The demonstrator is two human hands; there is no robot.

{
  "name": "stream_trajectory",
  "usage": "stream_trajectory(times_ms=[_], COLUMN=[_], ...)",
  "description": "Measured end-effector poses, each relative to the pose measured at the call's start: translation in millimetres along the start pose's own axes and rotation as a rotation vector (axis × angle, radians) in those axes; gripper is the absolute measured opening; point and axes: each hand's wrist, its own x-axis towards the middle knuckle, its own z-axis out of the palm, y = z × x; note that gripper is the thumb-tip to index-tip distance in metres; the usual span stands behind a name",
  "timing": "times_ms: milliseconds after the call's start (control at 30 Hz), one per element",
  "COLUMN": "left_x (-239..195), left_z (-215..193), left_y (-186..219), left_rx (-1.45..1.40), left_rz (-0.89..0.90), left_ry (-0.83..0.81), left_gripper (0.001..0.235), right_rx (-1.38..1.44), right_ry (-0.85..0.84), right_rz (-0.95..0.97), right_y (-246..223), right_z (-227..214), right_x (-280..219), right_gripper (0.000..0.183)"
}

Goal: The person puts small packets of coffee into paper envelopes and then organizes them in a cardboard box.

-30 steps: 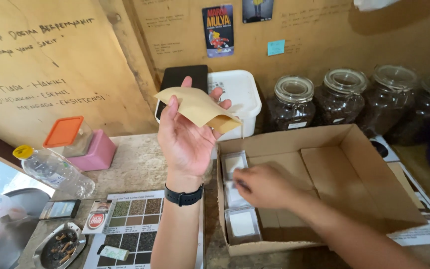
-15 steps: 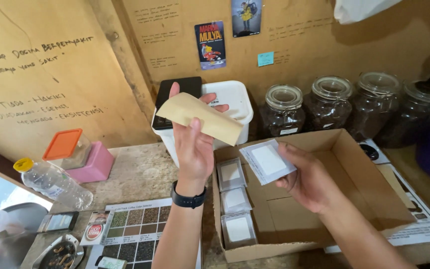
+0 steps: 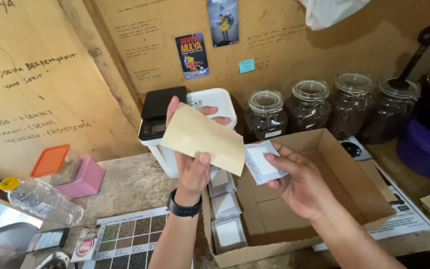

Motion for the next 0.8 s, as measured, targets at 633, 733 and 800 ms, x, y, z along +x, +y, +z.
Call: stream_trajectory(times_ms=[633,733,800], left_x=[-8.9,-8.7,-8.7], left_z=[29.0,29.4,29.9], left_y=[13.2,11.0,10.5], left_rx=[0.112,0.115,0.128], left_rz=[-0.043,-0.042,-0.047], left_ry=[-0.194,-0.205,-0.2], left_gripper=[0.088,0.087,0.084], right_rx=[-0.097,-0.156,-0.201], right_ry=[0.212,0.204,0.209], right_rz=[0.095,0.075,0.016], right_y=[5.6,6.0,7.1], right_z=[-12.7,-14.5,-16.4], right_x=[-3.7,-2.7,-2.7], right_gripper=[0.034,0.035,0.034])
